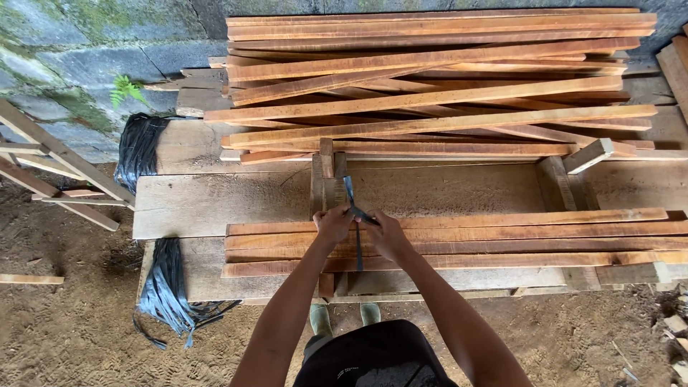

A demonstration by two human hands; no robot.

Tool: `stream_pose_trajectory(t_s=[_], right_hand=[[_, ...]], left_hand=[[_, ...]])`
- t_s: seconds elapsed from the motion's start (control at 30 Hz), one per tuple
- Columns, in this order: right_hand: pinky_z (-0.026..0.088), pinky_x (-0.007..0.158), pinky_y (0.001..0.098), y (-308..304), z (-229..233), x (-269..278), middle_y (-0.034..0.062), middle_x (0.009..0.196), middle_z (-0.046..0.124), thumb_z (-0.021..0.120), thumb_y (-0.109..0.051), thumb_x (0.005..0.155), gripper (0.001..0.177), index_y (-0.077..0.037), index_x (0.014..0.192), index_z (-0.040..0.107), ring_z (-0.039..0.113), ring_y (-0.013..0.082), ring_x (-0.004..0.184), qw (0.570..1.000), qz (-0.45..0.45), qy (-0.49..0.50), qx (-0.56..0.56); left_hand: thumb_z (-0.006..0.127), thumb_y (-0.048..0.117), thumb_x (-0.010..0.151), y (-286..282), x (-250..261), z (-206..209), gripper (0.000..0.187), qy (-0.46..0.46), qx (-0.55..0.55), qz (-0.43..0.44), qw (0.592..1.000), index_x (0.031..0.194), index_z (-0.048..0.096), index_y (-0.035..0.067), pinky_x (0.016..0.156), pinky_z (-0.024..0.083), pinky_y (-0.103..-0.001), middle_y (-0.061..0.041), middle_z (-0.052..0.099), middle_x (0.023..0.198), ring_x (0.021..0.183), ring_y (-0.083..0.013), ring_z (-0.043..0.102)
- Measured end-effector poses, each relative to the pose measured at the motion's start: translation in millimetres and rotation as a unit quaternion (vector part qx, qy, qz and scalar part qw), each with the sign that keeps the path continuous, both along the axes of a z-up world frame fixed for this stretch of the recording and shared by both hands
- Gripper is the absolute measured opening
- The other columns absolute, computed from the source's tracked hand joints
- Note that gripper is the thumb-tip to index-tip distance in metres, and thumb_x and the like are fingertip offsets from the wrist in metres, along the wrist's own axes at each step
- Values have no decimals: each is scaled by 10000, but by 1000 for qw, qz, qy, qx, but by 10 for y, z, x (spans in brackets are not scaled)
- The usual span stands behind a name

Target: Organizing wooden slats and marking them with a pencil for bundling or processing.

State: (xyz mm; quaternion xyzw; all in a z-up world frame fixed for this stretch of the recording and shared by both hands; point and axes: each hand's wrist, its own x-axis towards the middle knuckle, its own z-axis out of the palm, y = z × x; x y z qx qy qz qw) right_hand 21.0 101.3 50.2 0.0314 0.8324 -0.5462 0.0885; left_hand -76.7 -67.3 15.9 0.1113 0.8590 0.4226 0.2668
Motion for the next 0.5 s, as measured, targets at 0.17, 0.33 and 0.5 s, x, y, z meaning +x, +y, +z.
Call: stream_pose_trajectory(t_s=[0.17, 0.33, 0.5], right_hand=[[381, 605, 439, 232, -777, -134, 114, 858, 508, 325, -172, 1051, 287, -41, 1157, 558, 421, 172, 677, 990, -50, 10, -129], [358, 599, 423, 275, -424, -173, 27, 681, 357, 278, -141, 1066, 303, -11, 1042, 550, 303, 112, 607, 988, -73, 19, -134], [353, 575, 367, 216, -14, -269, 1, 660, 327, 262, -158, 1119, 309, -71, 963, 514, 277, 85, 569, 986, -56, 73, -140]], left_hand=[[381, 490, 1108, 89, -47, -339, 457, 31, -52, -24, 998, 1354, 632, 199, 1154, 181, -562, -2, 735, 1097, 1195, -223, 636], [407, 581, 1029, 113, -94, -465, 424, 64, -87, -27, 994, 980, 740, 323, 1117, 235, -572, 66, 739, 922, 1099, -209, 652], [457, 523, 1026, 71, 10, -79, 459, 60, -57, -27, 996, 1311, 696, 255, 1134, 204, -596, 16, 761, 972, 1167, -238, 626]])
